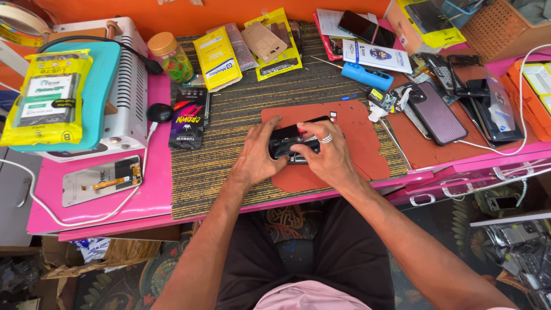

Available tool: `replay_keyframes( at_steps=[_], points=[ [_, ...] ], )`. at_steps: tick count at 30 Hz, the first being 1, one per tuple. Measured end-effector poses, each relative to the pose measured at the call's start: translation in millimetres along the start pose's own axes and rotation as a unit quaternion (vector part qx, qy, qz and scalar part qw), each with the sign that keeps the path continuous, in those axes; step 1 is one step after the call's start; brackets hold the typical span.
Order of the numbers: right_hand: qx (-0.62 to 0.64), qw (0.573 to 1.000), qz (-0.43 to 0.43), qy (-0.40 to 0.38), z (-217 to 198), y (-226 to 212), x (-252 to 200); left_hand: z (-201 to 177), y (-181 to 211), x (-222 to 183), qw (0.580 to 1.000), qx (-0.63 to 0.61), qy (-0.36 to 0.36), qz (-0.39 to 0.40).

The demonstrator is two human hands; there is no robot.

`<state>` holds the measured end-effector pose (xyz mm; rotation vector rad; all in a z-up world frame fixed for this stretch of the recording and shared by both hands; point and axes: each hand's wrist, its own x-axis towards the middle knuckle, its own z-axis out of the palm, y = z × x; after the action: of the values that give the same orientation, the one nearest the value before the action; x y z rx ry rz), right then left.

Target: The person disassembles a smartphone, removes the back cover and battery, and then reassembles it by reconnecting internal components and securing the back cover with screws. The person uses a screwdriver and a plastic pry tool to open and close the device.

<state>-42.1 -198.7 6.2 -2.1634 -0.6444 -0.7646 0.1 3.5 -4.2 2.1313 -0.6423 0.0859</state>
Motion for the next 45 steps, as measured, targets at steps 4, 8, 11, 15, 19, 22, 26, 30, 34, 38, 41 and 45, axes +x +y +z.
replay_keyframes(
  at_steps=[4, 8, 11, 15, 19, 22, 26, 30, 34, 38, 41, 45],
  points=[
    [0.054, 0.998, -0.034, -0.001, 1.5, -1.8, 2.2, -2.0, -0.6, 2.0, 1.0, 0.002, 0.008, 0.015],
    [-0.011, 0.999, 0.032, 0.019, 7.9, -2.5, 3.8, -0.8, -3.2, 1.5, 1.0, -0.001, 0.002, 0.012],
    [0.028, 0.998, -0.032, 0.036, 6.9, -2.5, 0.5, -1.3, -3.1, 1.8, 1.0, -0.001, 0.007, 0.021],
    [0.066, 0.997, 0.03, 0.005, 12.5, 7.0, -4.1, -1.9, -2.1, 2.4, 1.0, 0.0, -0.005, -0.01],
    [0.082, 0.997, 0.0, 0.014, 12.3, 6.3, -8.0, -3.5, -2.1, 3.5, 1.0, -0.008, 0.005, -0.003],
    [0.048, 0.999, 0.015, 0.012, 13.0, 2.5, -8.2, -1.9, -6.1, 1.9, 1.0, -0.013, 0.015, -0.001],
    [0.041, 0.998, 0.031, 0.022, 13.5, 0.7, -6.0, -0.6, -12.8, 2.1, 1.0, -0.016, 0.017, 0.004],
    [0.09, 0.994, 0.054, 0.003, 15.3, 5.1, -8.1, 3.0, -18.0, 3.1, 0.999, -0.006, 0.032, 0.017],
    [0.052, 0.998, 0.035, 0.023, 17.3, 2.6, -9.8, 6.0, -22.7, 0.3, 0.999, -0.006, 0.033, 0.027],
    [0.07, 0.998, -0.001, 0.0, 15.1, -2.8, -10.5, 7.7, -25.1, 0.6, 0.998, -0.002, 0.043, 0.036],
    [0.009, 0.999, 0.02, 0.036, 19.9, -4.5, -9.2, 6.3, -25.4, 0.5, 0.998, -0.002, 0.047, 0.038],
    [0.082, 0.996, -0.003, 0.016, 16.9, -4.2, -10.8, 3.1, -21.2, -0.6, 0.999, -0.024, 0.032, 0.016]
  ],
)
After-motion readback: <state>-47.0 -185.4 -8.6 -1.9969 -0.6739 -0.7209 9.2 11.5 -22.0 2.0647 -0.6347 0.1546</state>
